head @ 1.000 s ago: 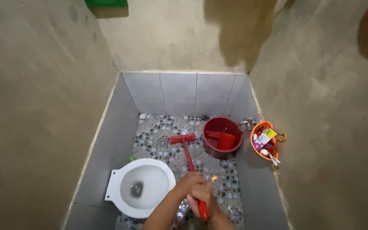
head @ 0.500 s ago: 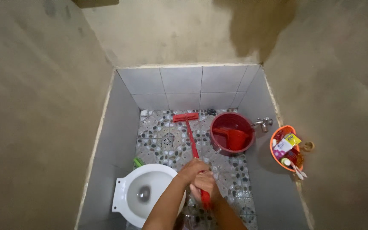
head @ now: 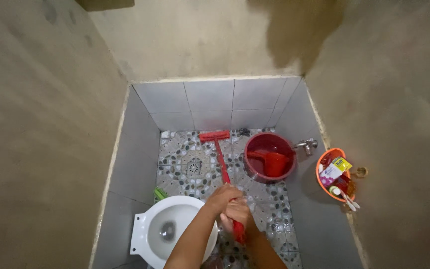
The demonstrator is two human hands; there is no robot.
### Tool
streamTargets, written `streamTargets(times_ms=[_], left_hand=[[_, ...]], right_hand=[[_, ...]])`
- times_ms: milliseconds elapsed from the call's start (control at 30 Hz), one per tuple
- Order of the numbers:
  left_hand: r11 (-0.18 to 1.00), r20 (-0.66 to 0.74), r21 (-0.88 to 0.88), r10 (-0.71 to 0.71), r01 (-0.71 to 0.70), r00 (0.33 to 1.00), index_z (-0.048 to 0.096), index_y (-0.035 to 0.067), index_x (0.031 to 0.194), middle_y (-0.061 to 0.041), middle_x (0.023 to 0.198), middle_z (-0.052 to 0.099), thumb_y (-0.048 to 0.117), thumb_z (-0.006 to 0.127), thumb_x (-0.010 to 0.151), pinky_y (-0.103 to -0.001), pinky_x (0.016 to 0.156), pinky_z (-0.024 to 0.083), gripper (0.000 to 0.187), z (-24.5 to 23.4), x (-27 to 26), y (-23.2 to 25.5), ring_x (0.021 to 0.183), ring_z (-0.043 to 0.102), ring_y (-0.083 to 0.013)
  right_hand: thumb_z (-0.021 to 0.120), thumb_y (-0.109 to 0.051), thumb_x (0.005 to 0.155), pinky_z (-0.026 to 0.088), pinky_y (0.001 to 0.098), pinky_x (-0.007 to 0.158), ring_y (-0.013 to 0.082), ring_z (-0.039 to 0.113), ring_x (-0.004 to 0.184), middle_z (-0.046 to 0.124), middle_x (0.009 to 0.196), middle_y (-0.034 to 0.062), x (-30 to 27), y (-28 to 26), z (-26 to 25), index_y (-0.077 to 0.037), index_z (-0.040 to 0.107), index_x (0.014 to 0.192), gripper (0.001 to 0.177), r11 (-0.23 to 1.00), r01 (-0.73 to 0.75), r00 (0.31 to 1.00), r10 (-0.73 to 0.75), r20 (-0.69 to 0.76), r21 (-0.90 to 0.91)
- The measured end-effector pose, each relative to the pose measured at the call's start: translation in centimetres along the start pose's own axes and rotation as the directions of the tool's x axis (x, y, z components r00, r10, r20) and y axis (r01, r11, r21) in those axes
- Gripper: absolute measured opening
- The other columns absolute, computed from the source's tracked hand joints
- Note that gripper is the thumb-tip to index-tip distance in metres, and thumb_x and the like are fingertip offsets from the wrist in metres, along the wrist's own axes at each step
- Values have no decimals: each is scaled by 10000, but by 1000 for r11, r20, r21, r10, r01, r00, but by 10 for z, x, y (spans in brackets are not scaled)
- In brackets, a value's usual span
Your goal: Scrubbing a bathroom wall and baseboard with a green brush and water.
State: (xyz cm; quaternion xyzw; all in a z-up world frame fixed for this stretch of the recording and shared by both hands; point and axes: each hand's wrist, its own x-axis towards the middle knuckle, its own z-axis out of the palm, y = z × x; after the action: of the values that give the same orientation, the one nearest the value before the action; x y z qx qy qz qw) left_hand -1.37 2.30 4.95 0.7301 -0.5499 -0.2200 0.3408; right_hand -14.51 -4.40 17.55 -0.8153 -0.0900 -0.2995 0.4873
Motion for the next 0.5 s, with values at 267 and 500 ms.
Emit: streamTargets(times_ms=[267, 500], left_hand=[[990, -6, -115, -83, 82, 997, 692, 107, 871, -139, 966, 701, 265, 645, 866, -444, 854, 510, 164, 12, 0, 38, 994, 654, -347], [995, -50, -44, -89, 86, 995, 709, 114, 922, -140, 990, 726, 243, 619, 836, -449, 833, 525, 180, 39, -2, 58, 980, 683, -352]], right_hand=[[660, -15, 835, 453, 419, 598, 330, 569, 617, 534, 659, 141, -18, -16, -28, -22, 551, 691, 182, 1000, 10, 999, -10, 35, 5], [647, 11, 839, 488, 401, 620, 343, 620, 640, 581, 682, 152, -34, -16, -58, -19, 575, 706, 154, 994, 93, 993, -97, 69, 55]])
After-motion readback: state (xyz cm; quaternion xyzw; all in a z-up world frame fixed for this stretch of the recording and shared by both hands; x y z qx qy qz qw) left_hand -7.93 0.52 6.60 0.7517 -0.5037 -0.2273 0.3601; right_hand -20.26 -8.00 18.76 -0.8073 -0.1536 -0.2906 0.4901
